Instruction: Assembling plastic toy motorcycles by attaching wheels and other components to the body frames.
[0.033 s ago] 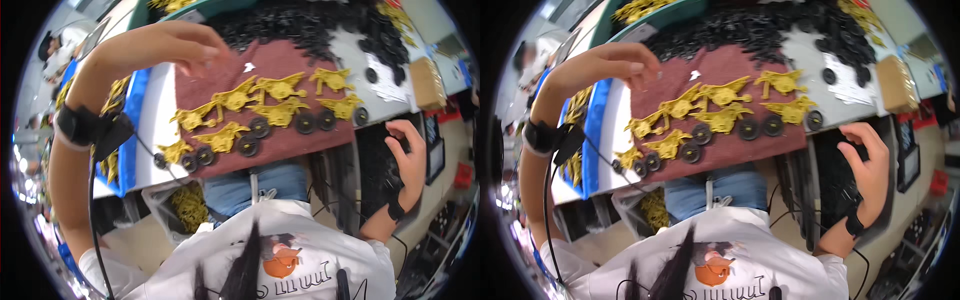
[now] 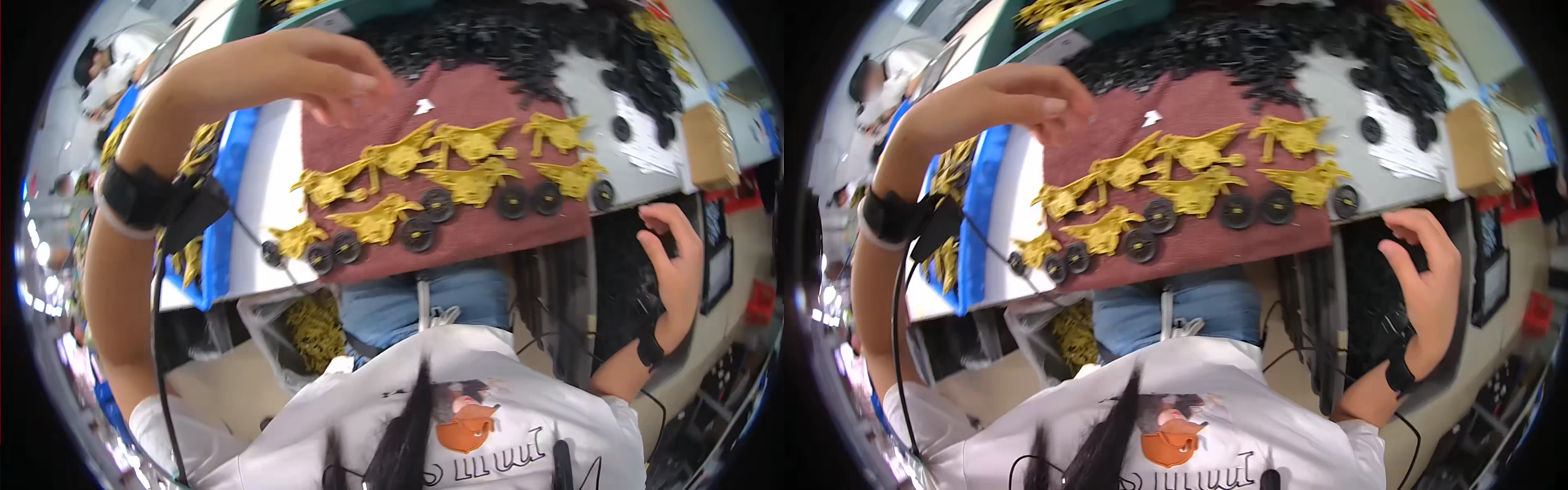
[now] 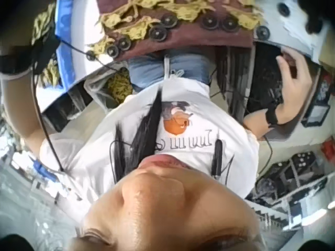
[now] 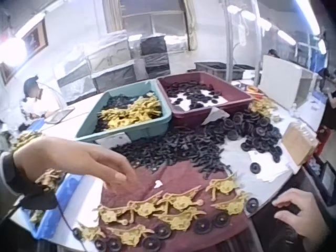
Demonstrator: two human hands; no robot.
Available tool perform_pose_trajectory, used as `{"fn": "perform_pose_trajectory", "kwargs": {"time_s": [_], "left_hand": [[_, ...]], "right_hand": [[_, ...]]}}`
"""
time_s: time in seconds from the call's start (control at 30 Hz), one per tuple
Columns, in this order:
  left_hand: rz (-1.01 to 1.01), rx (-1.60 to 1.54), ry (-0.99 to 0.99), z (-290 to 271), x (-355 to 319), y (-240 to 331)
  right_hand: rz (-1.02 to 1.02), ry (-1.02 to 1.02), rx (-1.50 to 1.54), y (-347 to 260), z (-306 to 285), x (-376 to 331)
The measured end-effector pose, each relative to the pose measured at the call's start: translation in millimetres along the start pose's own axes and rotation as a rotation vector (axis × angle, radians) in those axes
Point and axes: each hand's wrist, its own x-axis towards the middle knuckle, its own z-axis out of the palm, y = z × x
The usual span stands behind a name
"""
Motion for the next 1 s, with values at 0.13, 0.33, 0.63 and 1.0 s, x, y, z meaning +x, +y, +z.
{"fn": "perform_pose_trajectory", "kwargs": {"time_s": [0.13,0.33,0.63,1.0], "left_hand": [[-0.04,0.138,0.094,18.2,-5.5,10.2],[-0.002,0.391,0.096,43.0,-18.1,29.3],[0.053,0.258,0.03,76.4,-9.0,56.0],[0.077,0.307,0.198,26.6,49.4,0.0]], "right_hand": [[-0.047,-0.034,0.077,-4.3,18.6,1.8],[-0.305,-0.473,0.823,-104.6,134.9,14.3],[-0.478,-0.618,1.197,-180.4,217.6,45.6],[-1.027,-0.434,0.619,-130.0,203.0,-23.2]]}}
